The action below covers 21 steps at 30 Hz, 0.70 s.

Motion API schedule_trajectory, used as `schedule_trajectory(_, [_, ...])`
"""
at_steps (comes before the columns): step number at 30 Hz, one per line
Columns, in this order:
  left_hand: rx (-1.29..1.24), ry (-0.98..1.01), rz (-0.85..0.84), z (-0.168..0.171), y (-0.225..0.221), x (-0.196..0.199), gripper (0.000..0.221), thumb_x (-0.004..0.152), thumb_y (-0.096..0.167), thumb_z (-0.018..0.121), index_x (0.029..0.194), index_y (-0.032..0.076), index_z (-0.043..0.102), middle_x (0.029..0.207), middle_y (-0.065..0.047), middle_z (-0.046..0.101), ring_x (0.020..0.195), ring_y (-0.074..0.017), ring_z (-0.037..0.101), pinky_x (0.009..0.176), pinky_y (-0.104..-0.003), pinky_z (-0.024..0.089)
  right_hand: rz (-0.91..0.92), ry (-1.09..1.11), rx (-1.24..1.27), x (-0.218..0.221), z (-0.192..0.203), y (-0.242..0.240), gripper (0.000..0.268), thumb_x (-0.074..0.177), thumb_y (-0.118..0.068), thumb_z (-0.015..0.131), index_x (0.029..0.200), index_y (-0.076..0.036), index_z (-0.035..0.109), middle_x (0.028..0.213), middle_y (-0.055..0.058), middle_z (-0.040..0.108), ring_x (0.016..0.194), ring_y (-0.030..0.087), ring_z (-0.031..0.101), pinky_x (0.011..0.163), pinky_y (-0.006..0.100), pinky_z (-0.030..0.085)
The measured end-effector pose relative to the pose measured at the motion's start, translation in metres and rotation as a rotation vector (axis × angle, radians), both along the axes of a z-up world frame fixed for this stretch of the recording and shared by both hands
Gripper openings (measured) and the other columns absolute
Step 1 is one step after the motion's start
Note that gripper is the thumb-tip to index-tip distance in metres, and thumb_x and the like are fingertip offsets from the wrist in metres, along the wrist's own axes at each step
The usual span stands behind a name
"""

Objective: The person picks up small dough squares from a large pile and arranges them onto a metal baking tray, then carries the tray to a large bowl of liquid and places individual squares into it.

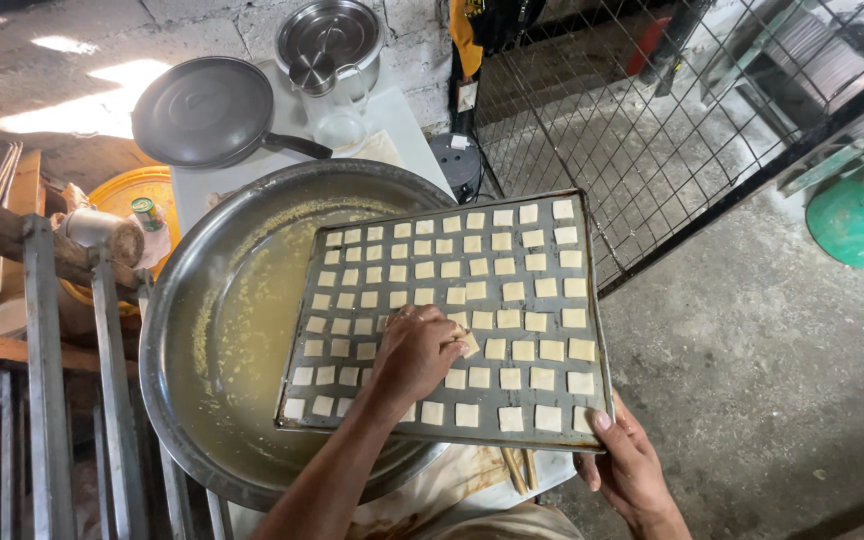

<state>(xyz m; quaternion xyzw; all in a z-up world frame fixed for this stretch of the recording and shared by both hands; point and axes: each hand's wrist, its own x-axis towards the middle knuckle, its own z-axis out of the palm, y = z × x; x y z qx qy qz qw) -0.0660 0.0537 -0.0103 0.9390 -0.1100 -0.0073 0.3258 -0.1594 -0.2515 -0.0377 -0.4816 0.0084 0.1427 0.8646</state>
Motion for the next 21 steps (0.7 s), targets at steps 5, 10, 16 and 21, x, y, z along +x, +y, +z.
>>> schedule_trajectory(5, [-0.121,-0.058,-0.048,-0.001,0.010,-0.004,0.016,0.101,0.013,0.066,0.097,0.008,0.081,0.099,-0.012,0.081,0.092,-0.0238,0.073,0.110,-0.052,0.045,-0.014,0.008,0.014,-0.004,0.003,0.001,0.037,0.106,-0.021,0.055,0.132,0.006,0.057,0.037,0.008,0.045,0.030,0.015,0.040,0.035,0.028,0.037])
schedule_trajectory(10, [-0.091,0.215,0.408,0.018,0.095,0.001,0.030,0.106,0.032,0.057,0.123,0.015,0.075,0.132,-0.007,0.076,0.119,-0.0239,0.073,0.103,-0.042,0.060,-0.037,0.013,0.024,-0.010,0.002,-0.005,0.040,0.105,-0.020,0.056,0.136,0.004,0.055,0.037,0.008,0.044,0.028,0.015,0.038,0.033,0.027,0.036])
schedule_trajectory(16, [-0.003,0.137,0.265,-0.017,0.090,-0.004,0.024,0.099,0.031,0.066,0.112,0.018,0.081,0.116,-0.003,0.078,0.106,-0.0200,0.069,0.101,-0.045,0.054,-0.055,0.040,-0.015,-0.011,0.002,-0.007,0.040,0.105,-0.024,0.057,0.136,0.002,0.055,0.039,0.005,0.043,0.028,0.013,0.037,0.034,0.026,0.034])
schedule_trajectory(21, [-0.047,-0.084,0.134,-0.030,0.068,0.004,0.015,0.093,0.020,0.077,0.102,0.011,0.085,0.103,-0.006,0.077,0.093,-0.0203,0.070,0.098,-0.049,0.052,-0.061,0.036,-0.065,-0.012,0.009,-0.004,0.041,0.105,-0.025,0.056,0.136,0.002,0.057,0.039,0.005,0.043,0.030,0.013,0.038,0.035,0.027,0.035])
